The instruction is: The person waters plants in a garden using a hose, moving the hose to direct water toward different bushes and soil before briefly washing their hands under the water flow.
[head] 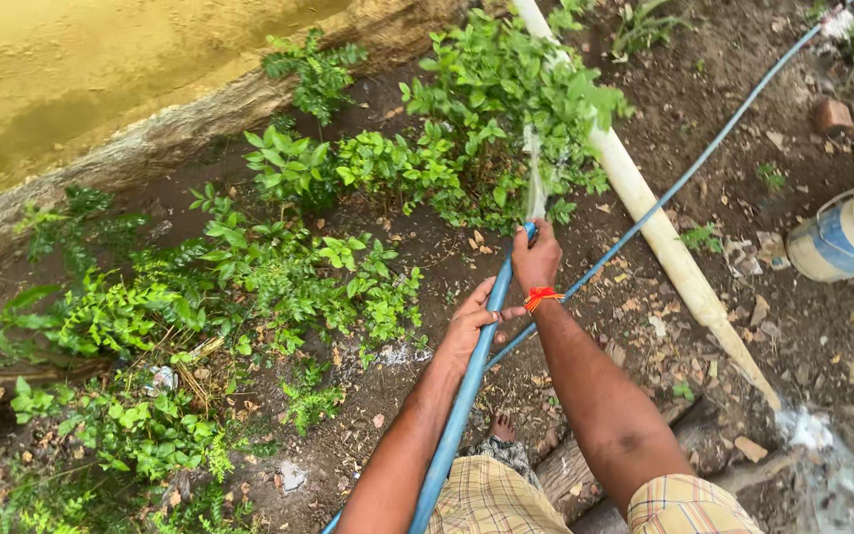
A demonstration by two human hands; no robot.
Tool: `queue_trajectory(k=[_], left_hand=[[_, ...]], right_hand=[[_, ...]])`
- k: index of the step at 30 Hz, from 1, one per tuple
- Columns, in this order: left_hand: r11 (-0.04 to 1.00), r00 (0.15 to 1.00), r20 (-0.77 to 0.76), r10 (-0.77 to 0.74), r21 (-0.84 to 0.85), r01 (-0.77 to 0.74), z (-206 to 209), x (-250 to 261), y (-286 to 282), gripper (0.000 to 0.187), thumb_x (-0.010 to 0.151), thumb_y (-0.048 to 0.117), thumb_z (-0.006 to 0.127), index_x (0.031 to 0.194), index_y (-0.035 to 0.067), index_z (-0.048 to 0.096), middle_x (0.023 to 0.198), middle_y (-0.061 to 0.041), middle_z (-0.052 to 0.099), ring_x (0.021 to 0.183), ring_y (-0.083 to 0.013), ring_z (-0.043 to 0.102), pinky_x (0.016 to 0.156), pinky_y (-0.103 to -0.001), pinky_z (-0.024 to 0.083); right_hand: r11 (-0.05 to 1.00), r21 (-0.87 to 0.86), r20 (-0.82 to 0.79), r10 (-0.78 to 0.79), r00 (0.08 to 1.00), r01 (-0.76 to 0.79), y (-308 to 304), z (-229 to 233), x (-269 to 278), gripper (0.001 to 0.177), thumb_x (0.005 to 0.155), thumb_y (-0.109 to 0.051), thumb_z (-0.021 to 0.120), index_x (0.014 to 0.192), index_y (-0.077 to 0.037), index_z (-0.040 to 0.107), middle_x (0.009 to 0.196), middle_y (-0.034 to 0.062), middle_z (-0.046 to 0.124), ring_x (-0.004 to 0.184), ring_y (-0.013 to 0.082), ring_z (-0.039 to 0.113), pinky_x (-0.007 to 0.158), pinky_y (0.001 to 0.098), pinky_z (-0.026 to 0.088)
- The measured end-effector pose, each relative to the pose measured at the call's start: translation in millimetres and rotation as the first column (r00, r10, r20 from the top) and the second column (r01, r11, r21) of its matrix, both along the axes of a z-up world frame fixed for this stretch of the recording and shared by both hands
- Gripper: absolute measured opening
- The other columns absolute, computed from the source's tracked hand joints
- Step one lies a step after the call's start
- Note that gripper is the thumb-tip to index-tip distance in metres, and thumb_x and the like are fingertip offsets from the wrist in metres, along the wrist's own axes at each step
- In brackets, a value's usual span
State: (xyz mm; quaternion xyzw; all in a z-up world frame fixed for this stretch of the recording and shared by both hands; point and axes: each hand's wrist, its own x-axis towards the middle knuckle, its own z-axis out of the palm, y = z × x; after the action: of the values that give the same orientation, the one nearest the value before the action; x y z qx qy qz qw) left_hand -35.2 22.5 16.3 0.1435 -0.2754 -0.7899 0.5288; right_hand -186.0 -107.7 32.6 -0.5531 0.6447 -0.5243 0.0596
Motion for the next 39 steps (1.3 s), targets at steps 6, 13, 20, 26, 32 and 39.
queue_trajectory(k=[6, 13, 20, 26, 32, 39], left_hand=[[0.993, 0.997, -0.070, -0.041, 0.111, 0.049, -4, -25, 13, 0.079, 0.085, -0.015, 0.042, 0.161, 0.005, 0.027, 0.153, -0.016, 0.044, 0.133, -0.0311, 0.058, 0.093, -0.039, 0.063], [0.988, 0.985, -0.174, -0.008, 0.152, 0.035, 13, -33, 10, 0.081, 0.085, -0.018, 0.042, 0.161, 0.005, 0.026, 0.153, -0.019, 0.044, 0.139, -0.0289, 0.051, 0.113, -0.049, 0.051], [0.997, 0.980, -0.188, 0.074, 0.051, -0.065, 37, -32, 6, 0.083, 0.083, -0.018, 0.044, 0.161, 0.002, 0.026, 0.160, -0.017, 0.039, 0.145, -0.0278, 0.045, 0.117, -0.047, 0.046], [0.995, 0.970, -0.225, 0.095, 0.029, -0.091, 44, -32, 14, 0.082, 0.083, -0.018, 0.044, 0.160, 0.001, 0.026, 0.160, -0.019, 0.039, 0.149, -0.0307, 0.040, 0.121, -0.047, 0.041], [0.994, 0.965, -0.240, 0.108, 0.027, -0.104, 47, -40, 17, 0.083, 0.081, -0.019, 0.043, 0.160, -0.001, 0.027, 0.160, -0.020, 0.038, 0.149, -0.0301, 0.040, 0.124, -0.046, 0.038], [0.991, 0.964, -0.232, 0.132, 0.023, -0.130, 49, -56, 8, 0.085, 0.080, -0.023, 0.039, 0.161, -0.002, 0.026, 0.161, -0.019, 0.038, 0.149, -0.0289, 0.040, 0.123, -0.044, 0.038]], right_hand=[[0.999, 0.042, 0.047, -0.012, 0.999, 0.010, 20, -11, -26, 0.033, 0.093, -0.028, 0.072, 0.114, -0.002, 0.069, 0.076, 0.0133, 0.071, 0.066, 0.0253, 0.069, 0.066, 0.0403, 0.055], [0.996, 0.070, 0.088, 0.040, 0.995, -0.046, 22, 28, -27, 0.035, 0.095, -0.027, 0.069, 0.119, 0.000, 0.067, 0.078, 0.0125, 0.072, 0.067, 0.0240, 0.069, 0.065, 0.0391, 0.056], [0.992, 0.014, 0.072, 0.121, 0.990, -0.122, 11, 56, -15, 0.038, 0.096, -0.026, 0.069, 0.124, -0.001, 0.064, 0.081, 0.0130, 0.072, 0.069, 0.0216, 0.069, 0.066, 0.0380, 0.056], [0.988, -0.024, 0.058, 0.153, 0.987, -0.152, 18, 68, -11, 0.033, 0.097, -0.025, 0.070, 0.122, -0.004, 0.065, 0.077, 0.0120, 0.070, 0.066, 0.0201, 0.067, 0.064, 0.0371, 0.054], [0.988, -0.016, 0.125, 0.154, 0.980, -0.154, 20, 67, -14, 0.034, 0.098, -0.026, 0.070, 0.125, -0.004, 0.065, 0.073, 0.0077, 0.068, 0.062, 0.0159, 0.063, 0.057, 0.0345, 0.051], [0.987, -0.049, 0.160, 0.161, 0.974, -0.155, 11, 67, -26, 0.037, 0.098, -0.024, 0.070, 0.127, -0.002, 0.065, 0.072, 0.0060, 0.068, 0.062, 0.0124, 0.061, 0.055, 0.0316, 0.049]])
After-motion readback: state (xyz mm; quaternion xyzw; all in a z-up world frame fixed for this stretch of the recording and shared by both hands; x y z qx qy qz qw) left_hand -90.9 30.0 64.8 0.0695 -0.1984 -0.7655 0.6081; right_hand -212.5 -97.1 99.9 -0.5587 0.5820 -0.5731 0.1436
